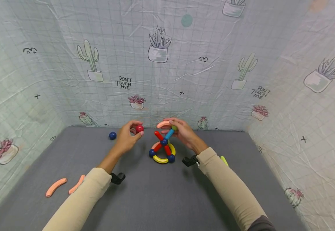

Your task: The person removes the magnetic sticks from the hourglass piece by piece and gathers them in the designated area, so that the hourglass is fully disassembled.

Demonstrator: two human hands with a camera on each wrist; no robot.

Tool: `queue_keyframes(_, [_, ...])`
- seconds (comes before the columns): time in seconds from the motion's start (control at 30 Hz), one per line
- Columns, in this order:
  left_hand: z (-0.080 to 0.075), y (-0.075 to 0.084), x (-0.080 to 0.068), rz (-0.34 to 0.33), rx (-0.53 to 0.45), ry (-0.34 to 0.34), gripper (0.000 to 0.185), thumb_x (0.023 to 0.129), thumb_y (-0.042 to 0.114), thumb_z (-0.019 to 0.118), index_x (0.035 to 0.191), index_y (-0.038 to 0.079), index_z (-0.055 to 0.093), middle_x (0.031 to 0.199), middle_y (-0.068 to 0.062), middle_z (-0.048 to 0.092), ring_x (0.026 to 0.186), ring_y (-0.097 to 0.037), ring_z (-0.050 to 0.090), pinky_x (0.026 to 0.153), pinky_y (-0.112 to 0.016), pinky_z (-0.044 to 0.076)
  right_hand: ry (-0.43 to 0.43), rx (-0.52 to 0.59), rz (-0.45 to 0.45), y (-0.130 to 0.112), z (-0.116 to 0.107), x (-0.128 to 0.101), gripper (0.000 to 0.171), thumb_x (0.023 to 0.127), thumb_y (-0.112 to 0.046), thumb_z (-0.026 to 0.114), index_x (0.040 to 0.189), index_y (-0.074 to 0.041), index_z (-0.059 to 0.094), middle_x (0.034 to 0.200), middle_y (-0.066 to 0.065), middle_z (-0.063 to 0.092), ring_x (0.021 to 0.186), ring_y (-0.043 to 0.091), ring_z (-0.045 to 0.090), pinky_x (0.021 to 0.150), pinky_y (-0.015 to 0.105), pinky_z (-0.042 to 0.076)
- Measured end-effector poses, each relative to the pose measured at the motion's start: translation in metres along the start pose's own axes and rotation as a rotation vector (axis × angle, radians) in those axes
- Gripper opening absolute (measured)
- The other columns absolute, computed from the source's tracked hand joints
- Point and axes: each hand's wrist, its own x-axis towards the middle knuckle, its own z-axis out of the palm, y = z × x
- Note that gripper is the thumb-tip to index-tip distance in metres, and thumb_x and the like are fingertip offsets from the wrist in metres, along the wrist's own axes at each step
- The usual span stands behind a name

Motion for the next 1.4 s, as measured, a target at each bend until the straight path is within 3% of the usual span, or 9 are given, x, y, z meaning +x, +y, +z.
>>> queue_keyframes(0.2, [-0.024,-0.026,-0.005,-0.044,0.101,0.049,0.039,0.097,0.014,0.079,0.133,0.007,0.069,0.124,-0.019,0.070,0.107,-0.036,0.066,0.092,-0.046,0.052,-0.002,0.012,0.010,-0.001,-0.001,-0.001,0.038,0.116,-0.029,0.046,0.146,-0.012,0.060,0.126,0.008,0.076,0.134,0.050,0.060,0.114,0.052,0.051])
queue_keyframes(0.3, [-0.036,-0.039,-0.006,-0.043,0.134,0.064,0.038,0.096,0.012,0.080,0.132,0.007,0.070,0.123,-0.021,0.067,0.106,-0.040,0.064,0.090,-0.049,0.051,-0.003,0.019,0.012,0.000,-0.001,-0.001,0.041,0.115,-0.030,0.046,0.148,-0.009,0.058,0.124,0.007,0.077,0.134,0.050,0.060,0.116,0.054,0.049])
queue_keyframes(0.53, [-0.067,-0.061,-0.009,-0.059,0.227,0.092,0.039,0.094,0.010,0.081,0.132,0.007,0.072,0.121,-0.023,0.068,0.102,-0.038,0.063,0.084,-0.042,0.047,0.000,0.026,0.011,0.000,-0.001,-0.002,0.047,0.115,-0.029,0.047,0.154,-0.004,0.051,0.120,0.003,0.078,0.115,0.031,0.077,0.120,0.059,0.042])
queue_keyframes(0.67, [-0.081,-0.071,-0.007,-0.108,0.247,0.092,0.040,0.094,0.009,0.080,0.133,0.004,0.071,0.125,-0.025,0.069,0.104,-0.038,0.063,0.083,-0.040,0.047,0.007,0.022,0.018,0.000,-0.002,-0.002,0.045,0.115,-0.030,0.048,0.153,-0.006,0.054,0.120,0.003,0.078,0.115,0.030,0.077,0.120,0.058,0.043])
queue_keyframes(0.87, [-0.093,-0.085,-0.005,-0.221,0.304,0.086,0.042,0.094,0.010,0.080,0.135,0.004,0.070,0.129,-0.025,0.069,0.102,-0.036,0.063,0.080,-0.037,0.047,0.012,0.018,0.017,0.000,-0.002,-0.002,0.043,0.115,-0.030,0.048,0.150,-0.007,0.056,0.123,0.006,0.077,0.129,0.044,0.067,0.120,0.057,0.044])
queue_keyframes(0.97, [-0.098,-0.091,-0.005,-0.263,0.345,0.072,0.043,0.094,0.011,0.080,0.134,0.002,0.069,0.129,-0.028,0.069,0.104,-0.039,0.064,0.082,-0.042,0.048,0.007,0.012,0.012,0.000,-0.002,-0.002,0.044,0.115,-0.030,0.048,0.151,-0.006,0.055,0.125,0.007,0.077,0.123,0.038,0.072,0.118,0.056,0.046])
queue_keyframes(1.1, [-0.103,-0.097,-0.002,-0.307,0.401,0.037,0.041,0.095,0.013,0.079,0.132,0.000,0.068,0.129,-0.030,0.069,0.116,-0.048,0.062,0.096,-0.056,0.048,-0.001,0.019,0.011,0.001,-0.002,-0.001,0.043,0.115,-0.030,0.048,0.150,-0.006,0.056,0.127,0.010,0.075,0.112,0.028,0.078,0.117,0.055,0.047])
queue_keyframes(1.2, [-0.106,-0.098,0.000,-0.333,0.437,0.000,0.039,0.095,0.013,0.077,0.130,-0.002,0.067,0.128,-0.029,0.071,0.120,-0.049,0.061,0.103,-0.060,0.045,-0.005,0.019,0.008,0.001,-0.002,-0.001,0.043,0.115,-0.030,0.048,0.149,-0.007,0.057,0.129,0.011,0.075,0.111,0.027,0.078,0.118,0.057,0.045])
queue_keyframes(1.4, [-0.106,-0.096,0.003,-0.362,0.476,-0.053,0.036,0.093,0.011,0.077,0.125,-0.003,0.067,0.125,-0.029,0.071,0.113,-0.046,0.065,0.095,-0.056,0.047,-0.009,0.020,0.001,0.000,-0.001,0.000,0.044,0.115,-0.029,0.048,0.151,-0.004,0.055,0.130,0.012,0.074,0.113,0.029,0.077,0.119,0.058,0.044])
